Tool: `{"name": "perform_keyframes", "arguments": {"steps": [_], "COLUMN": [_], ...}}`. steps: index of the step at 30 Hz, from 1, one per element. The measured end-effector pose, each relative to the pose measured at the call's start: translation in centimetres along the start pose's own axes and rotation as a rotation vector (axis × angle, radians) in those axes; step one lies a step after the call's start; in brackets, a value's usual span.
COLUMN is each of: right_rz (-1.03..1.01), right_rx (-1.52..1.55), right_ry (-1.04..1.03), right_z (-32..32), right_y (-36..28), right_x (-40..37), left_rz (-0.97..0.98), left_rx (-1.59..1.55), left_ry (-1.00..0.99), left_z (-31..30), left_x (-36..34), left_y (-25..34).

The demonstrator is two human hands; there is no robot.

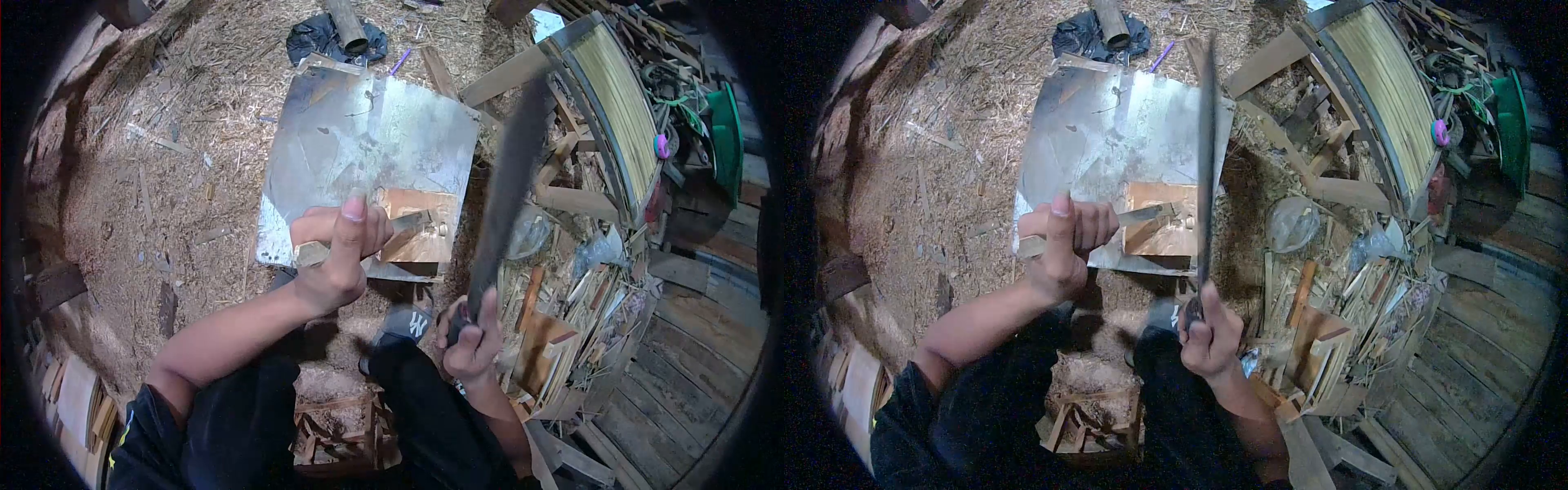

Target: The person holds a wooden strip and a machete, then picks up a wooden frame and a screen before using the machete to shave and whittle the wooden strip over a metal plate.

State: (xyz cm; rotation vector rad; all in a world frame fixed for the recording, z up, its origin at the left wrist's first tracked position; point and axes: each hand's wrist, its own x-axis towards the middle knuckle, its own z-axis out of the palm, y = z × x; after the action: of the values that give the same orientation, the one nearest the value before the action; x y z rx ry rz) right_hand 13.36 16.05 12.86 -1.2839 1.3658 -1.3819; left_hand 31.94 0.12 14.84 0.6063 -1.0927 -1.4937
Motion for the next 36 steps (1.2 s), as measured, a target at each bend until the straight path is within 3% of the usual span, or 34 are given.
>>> {"name": "perform_keyframes", "arguments": {"steps": [2, 4, 8, 9, 11, 12, 14, 15, 16, 18, 20, 21, 24, 26, 28, 30, 31, 36], "right_rz": [-0.119, 0.321, 0.462, 0.454, 0.153, 0.161, -0.084, 0.001, -0.003, 0.338, 0.481, 0.462, 0.29, -0.073, -0.187, 0.323, 0.605, 0.602], "right_rx": [0.157, -0.515, -0.426, -0.427, -0.289, -0.288, -0.12, -0.144, -0.143, -0.578, -0.483, -0.419, -0.258, -0.181, -0.104, -0.501, -0.567, -0.197], "right_ry": [-0.016, -0.169, -0.149, -0.149, -0.072, -0.076, -0.131, -0.066, -0.059, -0.165, -0.161, -0.126, -0.1, 0.017, 0.07, -0.194, -0.217, -0.107], "right_z": [0.1, 0.6, 0.3, 0.3, 0.3, 0.1, -0.8, -1.5, -1.2, -0.5, -0.3, -0.3, -0.2, 0.4, 0.6, -0.4, -0.8, -1.3], "right_y": [2.4, 3.0, 0.1, 0.1, 0.2, 0.5, 1.8, 5.3, 4.9, 3.6, 1.1, 0.3, -0.3, -1.3, 0.6, 2.7, 2.7, 2.1], "right_x": [-0.1, 1.3, 2.4, 2.3, 1.3, 0.9, -0.3, -2.9, -1.9, 1.0, 1.5, 1.3, 1.6, 1.8, 1.4, 1.8, 1.7, 1.7], "left_rz": [0.021, 0.052, 0.021, 0.044, 0.043, 0.036, 0.057, 0.088, 0.088, 0.004, -0.001, -0.016, 0.069, 0.061, 0.056, -0.003, 0.004, 0.067], "left_rx": [-0.032, -0.062, -0.111, -0.075, -0.064, -0.058, -0.091, -0.123, -0.122, -0.171, 0.0, 0.166, 0.069, 0.065, 0.057, 0.026, 0.026, -0.043], "left_ry": [-0.011, -0.025, 0.006, 0.017, 0.015, 0.011, 0.004, -0.008, -0.015, 0.034, 0.005, -0.028, -0.005, 0.005, 0.005, 0.042, 0.034, 0.059], "left_z": [0.0, -0.3, 0.6, 0.8, 0.3, 0.1, 0.1, 0.1, -0.3, -1.3, 0.4, 1.2, 1.1, 1.1, 1.0, 0.7, 0.7, 1.8], "left_x": [0.1, 0.4, 0.3, 0.6, 0.5, 0.2, 0.2, 0.2, 0.0, -0.5, 0.1, 0.0, 0.0, 0.0, -0.1, -0.2, 0.0, 0.6], "left_y": [-0.2, -0.2, -0.2, -0.1, -0.3, -0.5, -0.9, -1.0, -1.6, -3.1, -0.4, 0.4, -0.3, -0.3, -0.5, -0.8, -0.7, -0.7]}}
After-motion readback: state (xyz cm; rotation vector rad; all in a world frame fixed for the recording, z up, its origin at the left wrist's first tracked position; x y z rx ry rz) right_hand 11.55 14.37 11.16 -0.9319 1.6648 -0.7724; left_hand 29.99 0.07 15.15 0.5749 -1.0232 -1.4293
